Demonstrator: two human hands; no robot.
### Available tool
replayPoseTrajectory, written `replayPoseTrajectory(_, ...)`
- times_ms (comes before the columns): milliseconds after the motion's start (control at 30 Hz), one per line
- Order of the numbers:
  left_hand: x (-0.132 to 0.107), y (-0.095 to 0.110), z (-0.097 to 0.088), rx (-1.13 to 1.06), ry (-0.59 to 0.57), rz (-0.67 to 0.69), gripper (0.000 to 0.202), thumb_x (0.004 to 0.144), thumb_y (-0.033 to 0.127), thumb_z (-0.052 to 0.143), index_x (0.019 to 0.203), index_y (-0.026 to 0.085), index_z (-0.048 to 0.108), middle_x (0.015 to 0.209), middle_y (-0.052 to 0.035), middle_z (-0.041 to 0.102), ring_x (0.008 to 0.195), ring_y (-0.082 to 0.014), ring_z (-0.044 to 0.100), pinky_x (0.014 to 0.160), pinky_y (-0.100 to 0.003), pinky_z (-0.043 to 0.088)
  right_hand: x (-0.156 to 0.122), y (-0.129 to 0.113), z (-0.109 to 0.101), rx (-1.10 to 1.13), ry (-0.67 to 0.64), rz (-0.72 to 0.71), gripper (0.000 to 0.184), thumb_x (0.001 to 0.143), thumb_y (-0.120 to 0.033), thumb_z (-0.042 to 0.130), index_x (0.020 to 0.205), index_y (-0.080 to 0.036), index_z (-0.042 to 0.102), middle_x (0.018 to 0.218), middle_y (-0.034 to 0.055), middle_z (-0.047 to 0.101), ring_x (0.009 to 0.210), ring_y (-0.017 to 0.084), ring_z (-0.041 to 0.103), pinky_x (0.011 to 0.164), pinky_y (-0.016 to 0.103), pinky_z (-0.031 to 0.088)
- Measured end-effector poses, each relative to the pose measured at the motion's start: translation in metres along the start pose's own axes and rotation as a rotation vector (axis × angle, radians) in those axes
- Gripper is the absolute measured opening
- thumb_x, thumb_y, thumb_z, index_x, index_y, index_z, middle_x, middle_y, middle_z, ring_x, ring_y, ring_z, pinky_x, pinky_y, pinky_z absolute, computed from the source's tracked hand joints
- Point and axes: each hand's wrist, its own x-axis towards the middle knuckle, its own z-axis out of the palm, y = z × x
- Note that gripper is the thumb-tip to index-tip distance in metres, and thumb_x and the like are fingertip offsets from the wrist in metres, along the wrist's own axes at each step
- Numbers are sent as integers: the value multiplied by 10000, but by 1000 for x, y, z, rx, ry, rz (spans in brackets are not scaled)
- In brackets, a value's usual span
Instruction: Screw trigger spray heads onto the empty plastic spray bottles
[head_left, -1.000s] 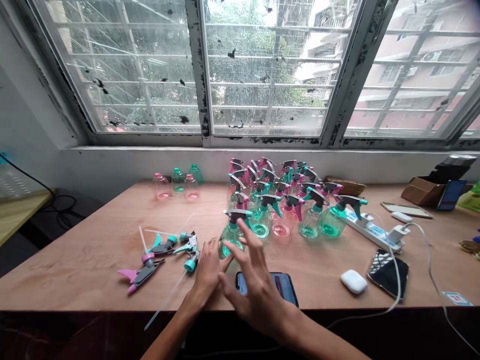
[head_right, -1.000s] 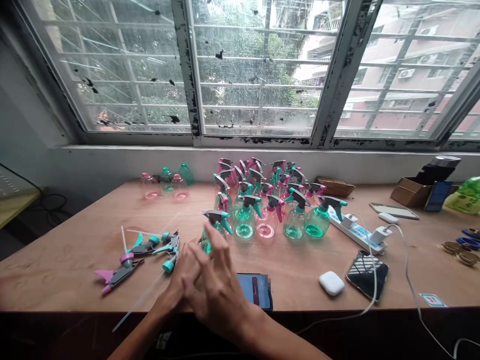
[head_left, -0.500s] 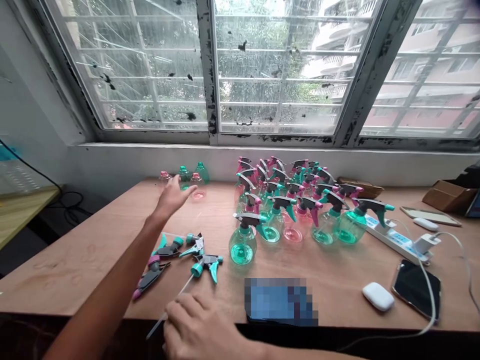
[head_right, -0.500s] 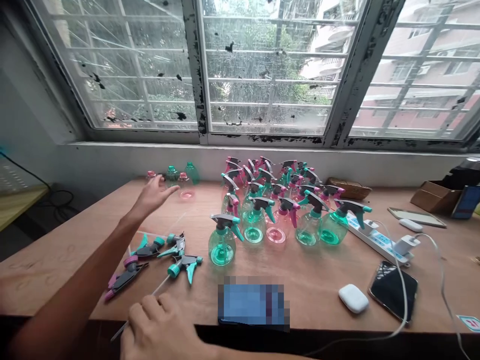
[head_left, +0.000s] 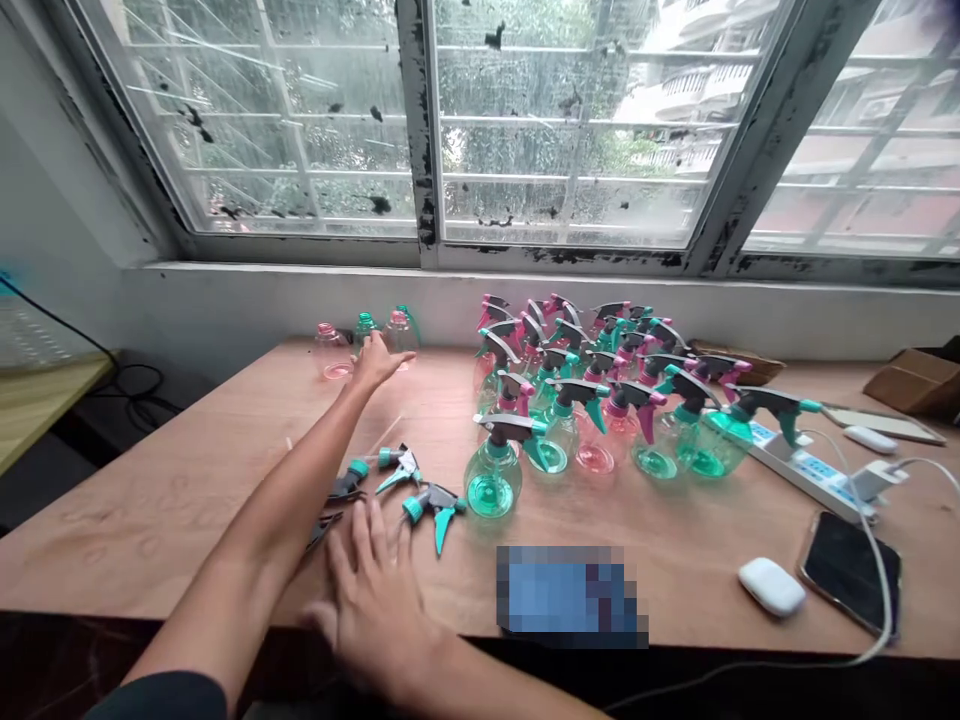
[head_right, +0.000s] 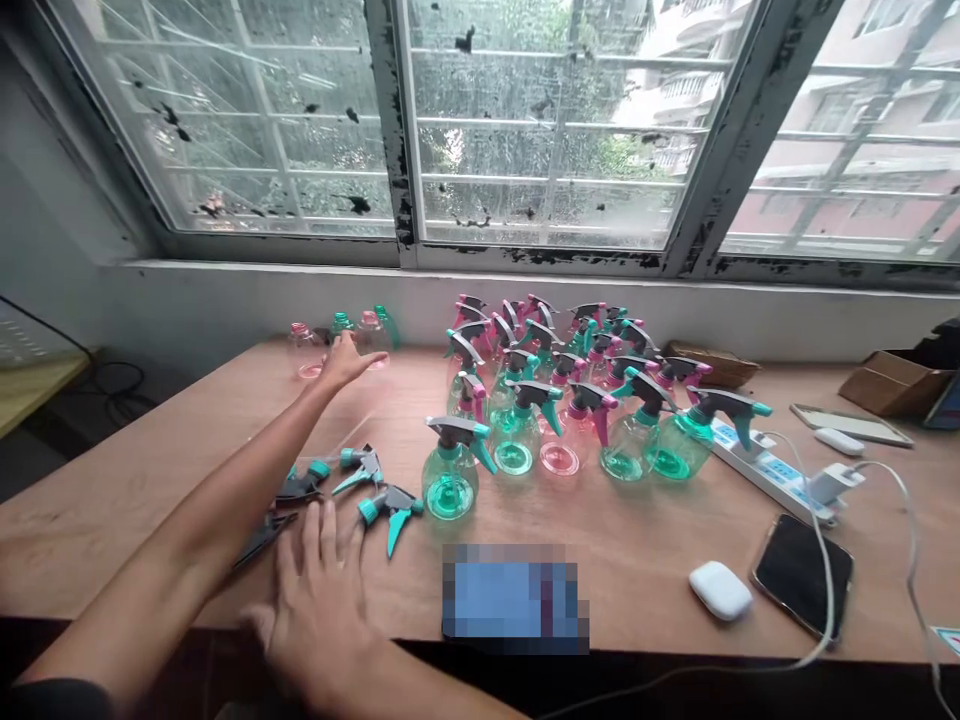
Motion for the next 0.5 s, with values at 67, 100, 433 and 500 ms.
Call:
replayPoseTrajectory(67, -9, 10, -19, -90, 3, 11, 581, 897, 376, 705, 1351, 104, 466, 1319, -164, 579, 1164, -295, 602, 977, -482, 500, 9, 2, 2, -20, 33, 27, 658, 1009, -473, 451, 1518, -78, 314, 1634, 237, 191, 1509, 391, 125, 1122, 697, 295)
replayPoseTrajectory(100, -17, 15, -31, -137, 3, 24, 670, 875, 413, 723, 1368, 74, 422, 1309, -189, 583, 1158, -296, 608, 969, -460, 509, 13, 1, 3, -40, 49, 36, 658, 1009, -459, 461, 1523, -80, 302, 1635, 239, 185, 1507, 396, 136, 1118, 695, 305)
replayPoseTrajectory(433, -191, 57, -146, -718, 100, 409, 662, 694, 348, 874, 1203, 184, 485, 1353, -147, 583, 1269, -326, 580, 1095, -534, 438, 33, -29, 9, -357, 76, -393, 426, 1038, -152, 302, 1408, 3, 445, 1508, 232, 473, 1447, 345, 334, 1199, 587, 228)
replayPoseTrajectory(500, -216, 52, -161, -670, 164, 463, 662, 676, 338, 883, 1201, 221, 497, 1310, -100, 617, 1272, -326, 575, 1112, -573, 406, 31, -35, 12, -392, 68, -434, 411, 1039, -201, 333, 1350, 10, 500, 1435, 240, 543, 1404, 361, 399, 1202, 592, 203)
